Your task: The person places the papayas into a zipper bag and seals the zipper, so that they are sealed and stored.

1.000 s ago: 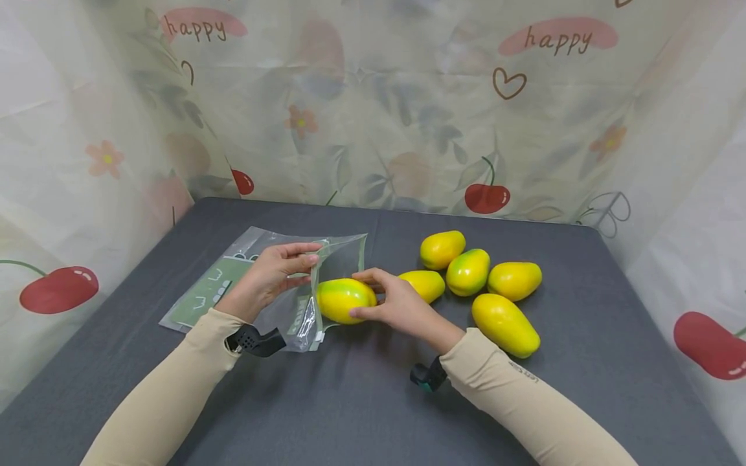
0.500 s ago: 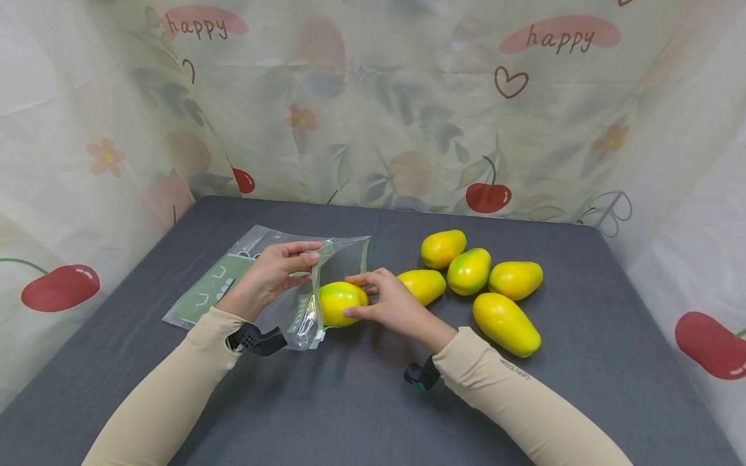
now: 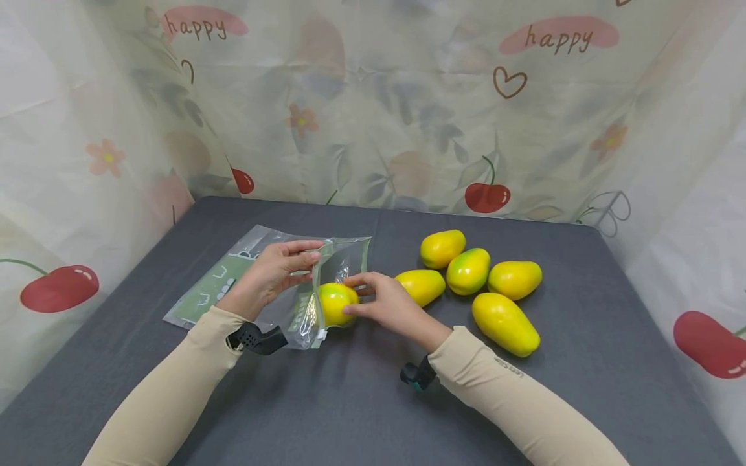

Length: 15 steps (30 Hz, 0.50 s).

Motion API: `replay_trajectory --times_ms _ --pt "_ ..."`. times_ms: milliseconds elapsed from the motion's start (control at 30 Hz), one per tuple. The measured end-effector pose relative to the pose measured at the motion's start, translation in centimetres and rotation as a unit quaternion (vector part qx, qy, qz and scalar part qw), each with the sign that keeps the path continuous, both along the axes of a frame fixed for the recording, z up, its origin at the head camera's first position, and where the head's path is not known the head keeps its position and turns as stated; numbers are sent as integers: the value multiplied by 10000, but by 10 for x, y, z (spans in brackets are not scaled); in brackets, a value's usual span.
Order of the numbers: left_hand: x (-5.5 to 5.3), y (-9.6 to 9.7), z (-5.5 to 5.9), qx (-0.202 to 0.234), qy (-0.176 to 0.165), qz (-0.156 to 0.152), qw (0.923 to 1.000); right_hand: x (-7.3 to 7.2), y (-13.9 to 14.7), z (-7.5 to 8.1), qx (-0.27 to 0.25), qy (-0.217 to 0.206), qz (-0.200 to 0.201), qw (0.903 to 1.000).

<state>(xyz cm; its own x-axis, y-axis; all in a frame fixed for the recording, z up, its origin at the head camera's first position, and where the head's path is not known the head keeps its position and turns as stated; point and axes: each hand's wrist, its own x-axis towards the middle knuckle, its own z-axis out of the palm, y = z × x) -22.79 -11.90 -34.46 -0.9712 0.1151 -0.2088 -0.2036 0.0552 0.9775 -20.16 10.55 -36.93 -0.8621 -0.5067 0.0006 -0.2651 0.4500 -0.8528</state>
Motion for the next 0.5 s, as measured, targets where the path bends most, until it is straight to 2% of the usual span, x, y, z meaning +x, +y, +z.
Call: replay_trajectory --times_ms 500 --pt "0 -1 -1 22 -35 42 10000 3 -8 -6 -175 -13 98 9998"
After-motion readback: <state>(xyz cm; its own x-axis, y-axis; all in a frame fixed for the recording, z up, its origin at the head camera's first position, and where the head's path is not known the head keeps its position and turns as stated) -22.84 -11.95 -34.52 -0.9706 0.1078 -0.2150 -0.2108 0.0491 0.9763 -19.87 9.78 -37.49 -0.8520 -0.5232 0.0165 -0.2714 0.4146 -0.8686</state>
